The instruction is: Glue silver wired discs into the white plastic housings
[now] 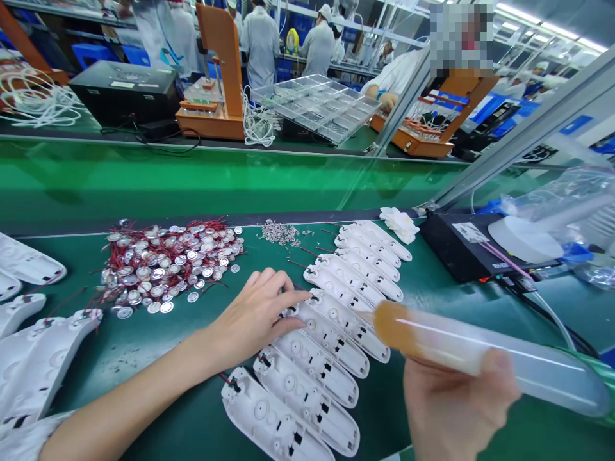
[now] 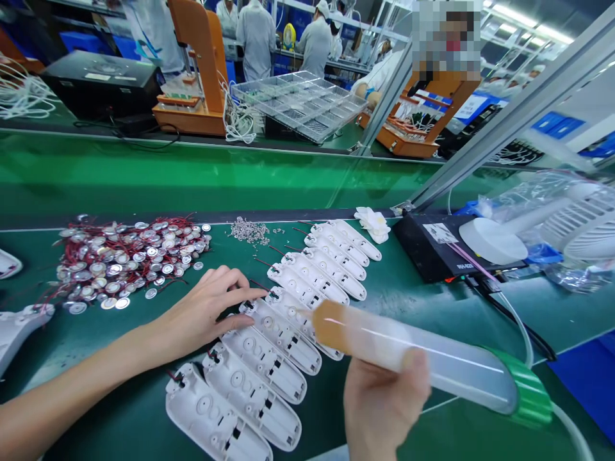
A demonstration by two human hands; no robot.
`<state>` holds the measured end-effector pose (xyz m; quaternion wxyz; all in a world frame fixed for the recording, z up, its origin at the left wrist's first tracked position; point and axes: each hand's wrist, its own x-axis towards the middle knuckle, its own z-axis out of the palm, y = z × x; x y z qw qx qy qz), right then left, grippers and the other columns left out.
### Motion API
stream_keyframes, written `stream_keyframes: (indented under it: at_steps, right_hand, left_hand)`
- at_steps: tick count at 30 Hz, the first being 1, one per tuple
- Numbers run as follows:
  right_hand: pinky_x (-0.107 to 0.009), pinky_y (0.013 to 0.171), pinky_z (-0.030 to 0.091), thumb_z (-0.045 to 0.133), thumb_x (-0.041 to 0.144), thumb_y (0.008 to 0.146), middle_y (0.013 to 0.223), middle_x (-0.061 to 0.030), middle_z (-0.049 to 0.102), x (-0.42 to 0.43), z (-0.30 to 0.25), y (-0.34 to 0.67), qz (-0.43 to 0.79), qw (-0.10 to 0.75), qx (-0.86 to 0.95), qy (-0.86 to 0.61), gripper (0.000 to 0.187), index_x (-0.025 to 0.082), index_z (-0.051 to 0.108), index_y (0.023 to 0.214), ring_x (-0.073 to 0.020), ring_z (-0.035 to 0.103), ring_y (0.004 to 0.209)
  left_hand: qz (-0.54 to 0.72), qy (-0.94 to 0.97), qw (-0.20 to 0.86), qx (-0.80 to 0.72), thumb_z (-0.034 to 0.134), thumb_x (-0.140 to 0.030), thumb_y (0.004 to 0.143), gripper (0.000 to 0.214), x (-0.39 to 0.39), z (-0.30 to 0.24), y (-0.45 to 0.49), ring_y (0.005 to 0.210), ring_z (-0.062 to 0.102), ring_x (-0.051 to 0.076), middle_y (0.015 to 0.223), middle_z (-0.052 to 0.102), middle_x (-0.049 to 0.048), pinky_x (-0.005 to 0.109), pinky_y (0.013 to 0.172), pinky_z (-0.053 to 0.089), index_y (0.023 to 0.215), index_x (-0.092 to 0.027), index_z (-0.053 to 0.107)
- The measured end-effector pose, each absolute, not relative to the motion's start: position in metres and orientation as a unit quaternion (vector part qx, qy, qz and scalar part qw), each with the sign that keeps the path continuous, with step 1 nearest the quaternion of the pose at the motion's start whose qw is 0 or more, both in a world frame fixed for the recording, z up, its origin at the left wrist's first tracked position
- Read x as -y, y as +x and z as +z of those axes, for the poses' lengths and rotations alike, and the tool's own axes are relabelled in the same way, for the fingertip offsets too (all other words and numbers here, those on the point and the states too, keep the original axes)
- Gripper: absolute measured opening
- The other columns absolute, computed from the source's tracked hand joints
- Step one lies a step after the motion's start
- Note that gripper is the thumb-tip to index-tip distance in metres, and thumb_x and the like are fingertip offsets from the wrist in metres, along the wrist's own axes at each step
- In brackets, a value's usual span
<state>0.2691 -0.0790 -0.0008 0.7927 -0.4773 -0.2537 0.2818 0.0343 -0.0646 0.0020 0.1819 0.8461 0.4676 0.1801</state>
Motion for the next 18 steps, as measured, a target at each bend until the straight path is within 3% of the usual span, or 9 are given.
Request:
stream_keyframes:
  at_steps: [4,11,18]
  right_hand:
    - [-0.025,0.061,0.056,0.073,0.036,0.058,0.069,0.0063,0.057,0.08,0.017,0.284,0.346,0.812,0.198,-0.426,0.028,0.02,0.058,0.076,-0.0122,0.058,0.061]
    - [-0.033,0.042,0.053,0.072,0.051,0.062,0.063,-0.0064,0.065,0.112,0.009,0.258,0.351,0.708,0.37,-0.488,0.04,0.016,0.063,0.079,-0.0259,0.063,0.053]
    - [-0.046,0.061,0.054,0.064,0.054,0.072,0.077,-0.0108,0.064,0.127,-0.014,0.246,0.235,0.62,0.512,-0.546,0.043,0.016,0.056,0.092,-0.0292,0.064,0.066]
  left_hand:
    - [0.176,0.847,0.203,-0.459,0.065,-0.028,0.08,0.035,0.077,0.005,0.023,0.086,0.043,0.017,0.095,0.05,0.001,0.029,0.073,0.033,0.114,-0.028,0.055]
    - [0.154,0.846,0.218,-0.461,0.066,-0.027,0.079,0.044,0.092,-0.009,0.013,0.086,0.041,0.018,0.095,0.048,0.002,0.031,0.075,0.032,0.119,-0.032,0.051]
    - [0.168,0.854,0.215,-0.444,0.064,-0.03,0.08,0.036,0.091,-0.012,0.016,0.083,0.04,0.018,0.092,0.048,0.0026,0.03,0.07,0.031,0.115,-0.03,0.055]
